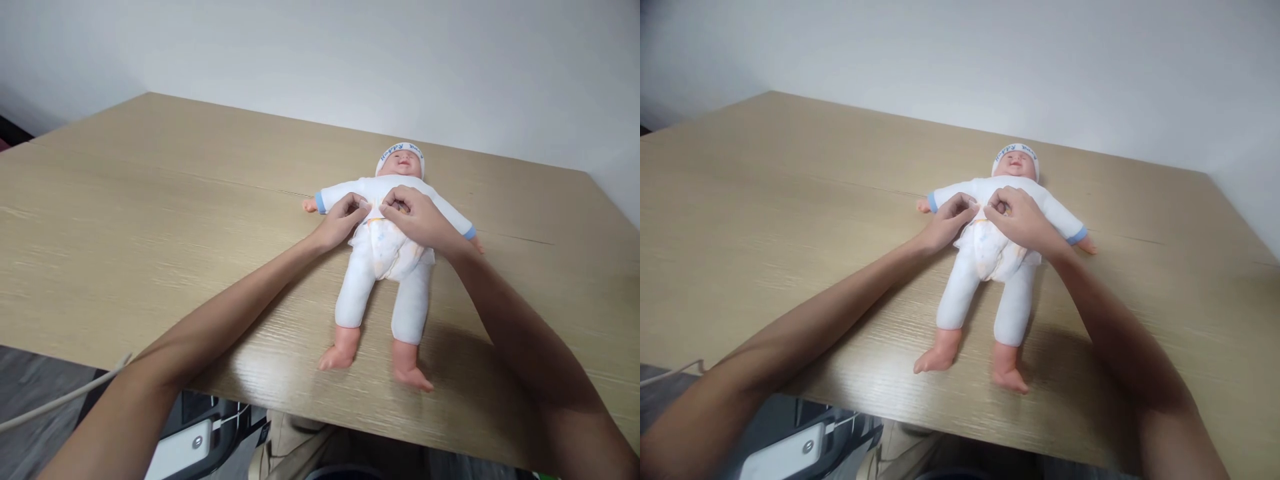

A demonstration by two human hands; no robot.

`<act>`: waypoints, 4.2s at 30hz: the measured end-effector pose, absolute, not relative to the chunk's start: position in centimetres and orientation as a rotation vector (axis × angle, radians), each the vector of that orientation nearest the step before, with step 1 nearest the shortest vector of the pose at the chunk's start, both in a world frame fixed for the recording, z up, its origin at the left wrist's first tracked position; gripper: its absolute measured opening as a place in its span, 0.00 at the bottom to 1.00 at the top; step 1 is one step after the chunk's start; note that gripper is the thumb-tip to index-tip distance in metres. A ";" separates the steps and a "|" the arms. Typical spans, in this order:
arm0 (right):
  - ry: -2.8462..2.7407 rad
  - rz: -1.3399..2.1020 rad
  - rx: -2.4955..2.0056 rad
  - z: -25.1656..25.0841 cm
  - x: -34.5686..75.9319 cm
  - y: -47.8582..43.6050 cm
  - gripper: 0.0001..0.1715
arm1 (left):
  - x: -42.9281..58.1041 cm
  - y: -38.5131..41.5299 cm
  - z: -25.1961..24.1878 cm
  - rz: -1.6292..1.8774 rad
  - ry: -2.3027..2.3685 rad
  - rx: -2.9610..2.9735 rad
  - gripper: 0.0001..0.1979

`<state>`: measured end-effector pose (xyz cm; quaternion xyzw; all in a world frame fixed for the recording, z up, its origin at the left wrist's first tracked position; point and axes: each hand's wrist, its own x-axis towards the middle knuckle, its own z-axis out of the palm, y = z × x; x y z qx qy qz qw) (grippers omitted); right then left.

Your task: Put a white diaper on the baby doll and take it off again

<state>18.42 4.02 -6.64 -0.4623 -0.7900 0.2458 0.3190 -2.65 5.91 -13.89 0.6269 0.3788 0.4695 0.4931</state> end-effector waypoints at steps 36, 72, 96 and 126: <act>-1.998 0.697 -1.249 -6.2 18.6 3.4 0.08 | -1.9 3.7 -14.5 1.349 0.844 1.718 0.16; -2.218 0.175 -1.013 -14.2 26.3 -2.1 0.43 | -3.9 3.4 -13.9 1.177 0.681 2.546 0.40; -2.406 0.332 -1.110 -11.2 23.8 -9.1 0.18 | -4.5 -4.6 -11.2 0.695 0.953 2.499 0.17; -2.222 0.304 -1.311 -12.1 21.6 -11.0 0.27 | -2.6 -5.4 -11.1 0.952 0.974 2.265 0.07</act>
